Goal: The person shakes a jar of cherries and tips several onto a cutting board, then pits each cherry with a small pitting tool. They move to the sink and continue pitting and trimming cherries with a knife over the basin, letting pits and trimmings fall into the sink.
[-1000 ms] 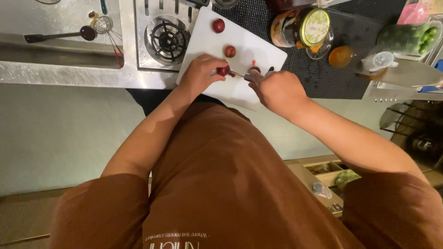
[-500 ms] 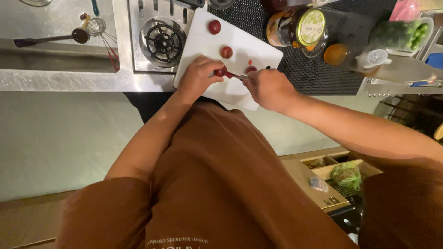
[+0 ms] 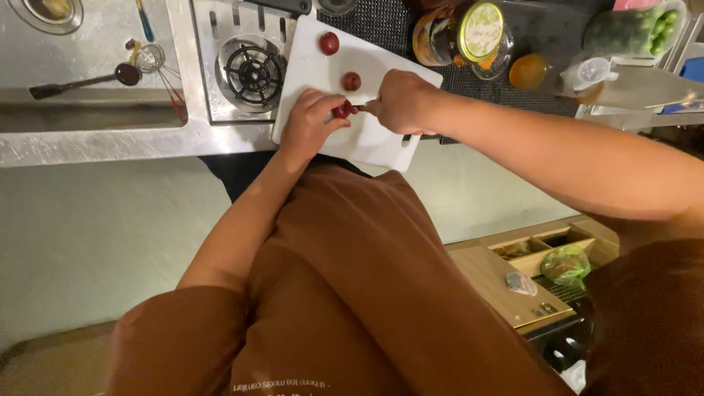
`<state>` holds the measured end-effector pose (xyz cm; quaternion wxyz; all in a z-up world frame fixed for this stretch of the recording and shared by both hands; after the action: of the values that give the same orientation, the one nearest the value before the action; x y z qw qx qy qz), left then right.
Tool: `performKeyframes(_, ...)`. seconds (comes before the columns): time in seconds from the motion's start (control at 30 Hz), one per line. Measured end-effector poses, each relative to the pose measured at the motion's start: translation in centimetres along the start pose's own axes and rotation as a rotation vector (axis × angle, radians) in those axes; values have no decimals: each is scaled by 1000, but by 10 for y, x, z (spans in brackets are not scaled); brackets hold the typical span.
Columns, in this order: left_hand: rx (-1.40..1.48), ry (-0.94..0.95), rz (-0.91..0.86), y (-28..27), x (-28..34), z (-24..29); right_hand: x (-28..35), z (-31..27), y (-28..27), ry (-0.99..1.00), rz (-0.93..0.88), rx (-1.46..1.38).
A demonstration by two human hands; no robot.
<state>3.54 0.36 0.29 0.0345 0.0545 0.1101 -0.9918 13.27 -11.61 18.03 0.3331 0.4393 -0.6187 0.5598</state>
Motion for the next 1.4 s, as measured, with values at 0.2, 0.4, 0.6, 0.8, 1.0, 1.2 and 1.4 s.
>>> performKeyframes(0.2,-53,-57,1,6,2,-10,-13,-9,27,-456,53,771)
performKeyframes(0.4,-44,-115,-8,5,2,-6,-27,-17,28,-454,37,695)
performKeyframes(0.6,-82,-99,-28,0,-2,-3,-47,18,26,-252,125,293)
performKeyframes(0.8,-30,-38,-122,-8,-9,18,-2,42,21,-425,244,229)
performKeyframes(1.0,-144,145,-327,2,-30,18,0,79,58,-695,510,1005)
performKeyframes(1.2,-245,253,-278,4,-26,58,-12,91,47,-25,62,-701)
performKeyframes(1.4,-447,166,-200,-10,-17,47,-9,106,60,-720,508,-63)
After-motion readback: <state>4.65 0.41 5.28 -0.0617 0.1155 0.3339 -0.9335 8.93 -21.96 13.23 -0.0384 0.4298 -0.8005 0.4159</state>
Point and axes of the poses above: each hand's wrist, its own x-axis away from the middle knuckle, its own y-axis out of the palm, z = x × y, the point moved 3 cm from there along -x, towards the middle knuckle, and after that the axes turned 14 degrees about -y, right-handed, at the moved point
